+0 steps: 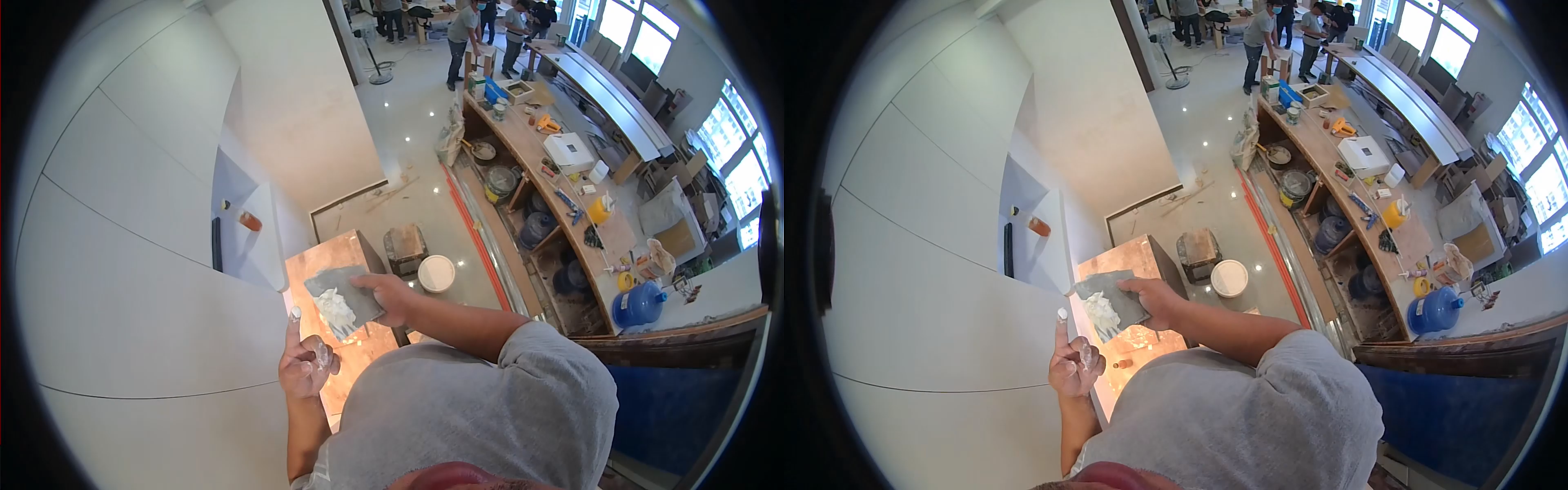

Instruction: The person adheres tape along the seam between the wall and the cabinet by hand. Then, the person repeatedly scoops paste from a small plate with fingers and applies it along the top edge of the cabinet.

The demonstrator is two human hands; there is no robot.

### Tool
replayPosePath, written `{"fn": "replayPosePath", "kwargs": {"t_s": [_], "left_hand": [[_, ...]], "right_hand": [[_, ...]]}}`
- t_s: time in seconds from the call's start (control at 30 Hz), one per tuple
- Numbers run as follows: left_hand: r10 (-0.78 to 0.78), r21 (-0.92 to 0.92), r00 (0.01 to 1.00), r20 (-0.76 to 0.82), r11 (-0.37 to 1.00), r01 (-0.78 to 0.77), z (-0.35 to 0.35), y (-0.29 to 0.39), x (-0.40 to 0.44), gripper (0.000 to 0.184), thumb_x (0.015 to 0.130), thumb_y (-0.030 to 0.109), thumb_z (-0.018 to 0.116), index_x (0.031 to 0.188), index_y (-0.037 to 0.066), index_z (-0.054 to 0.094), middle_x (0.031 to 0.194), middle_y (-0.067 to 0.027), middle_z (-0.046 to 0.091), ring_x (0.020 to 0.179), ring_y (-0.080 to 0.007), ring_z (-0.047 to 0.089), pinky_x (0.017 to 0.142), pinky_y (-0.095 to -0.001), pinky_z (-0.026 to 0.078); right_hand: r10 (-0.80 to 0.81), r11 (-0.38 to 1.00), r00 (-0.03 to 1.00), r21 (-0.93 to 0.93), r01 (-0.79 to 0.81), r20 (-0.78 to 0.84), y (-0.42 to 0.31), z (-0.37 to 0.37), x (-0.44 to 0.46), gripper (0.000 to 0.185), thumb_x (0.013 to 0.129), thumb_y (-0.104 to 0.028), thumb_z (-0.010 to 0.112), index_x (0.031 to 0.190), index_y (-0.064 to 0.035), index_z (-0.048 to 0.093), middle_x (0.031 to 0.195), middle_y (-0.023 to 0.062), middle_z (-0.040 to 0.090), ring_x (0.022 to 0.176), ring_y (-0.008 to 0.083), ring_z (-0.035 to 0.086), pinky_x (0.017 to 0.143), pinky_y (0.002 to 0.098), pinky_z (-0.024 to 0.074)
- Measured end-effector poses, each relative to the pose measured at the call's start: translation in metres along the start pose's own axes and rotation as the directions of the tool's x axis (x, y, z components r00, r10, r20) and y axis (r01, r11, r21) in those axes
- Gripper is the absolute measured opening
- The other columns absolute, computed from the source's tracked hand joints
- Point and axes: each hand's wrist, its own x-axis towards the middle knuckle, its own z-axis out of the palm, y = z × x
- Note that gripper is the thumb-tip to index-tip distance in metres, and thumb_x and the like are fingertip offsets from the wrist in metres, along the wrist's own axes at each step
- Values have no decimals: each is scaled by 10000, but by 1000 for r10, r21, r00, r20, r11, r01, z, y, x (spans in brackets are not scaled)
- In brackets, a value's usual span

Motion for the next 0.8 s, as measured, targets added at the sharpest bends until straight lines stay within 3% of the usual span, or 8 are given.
{"fn": "replayPosePath", "kwargs": {"t_s": [0.2, 0.3, 0.67, 0.8], "left_hand": [[-22, -20, 998, 59, 1000, 23, 5, 3, 11, 948, 795, 101, 593, 1579, 176, 66, 879, -134, 603, 655, -183, 534, 614, -350, 471], [-35, 30, 999, 11, 999, 35, 8, 3, 14, 960, 773, 99, 589, 1578, 208, 76, 816, -97, 569, 584, -133, 488, 526, -284, 402], [-115, 39, 993, 17, 993, 115, 6, 0, 22, 976, 759, 129, 619, 1576, 209, 92, 745, -75, 528, 543, -126, 455, 513, -287, 396], [-141, 50, 988, 59, 989, 138, 3, -4, 28, 965, 767, 152, 623, 1576, 210, 101, 726, -69, 529, 544, -141, 463, 510, -301, 403]], "right_hand": [[53, 998, 996, -47, -50, 67, -4, 11, -20, 302, 961, -203, 566, 1159, 23, 586, 1051, 131, 671, 922, 250, 683, 849, 402, 560], [35, 998, 997, -50, -32, 65, -2, 7, -22, 310, 965, -209, 561, 1172, 20, 581, 1066, 121, 671, 934, 239, 680, 856, 399, 551], [19, 1000, 999, 12, -20, 37, 0, -2, -28, 328, 970, -191, 548, 1219, 20, 555, 1147, 110, 651, 1021, 232, 657, 930, 396, 513], [-46, 999, 999, 22, 46, -18, 2, 1, -32, 288, 949, -195, 598, 1121, 36, 609, 1043, 124, 683, 931, 239, 684, 855, 396, 559]]}}
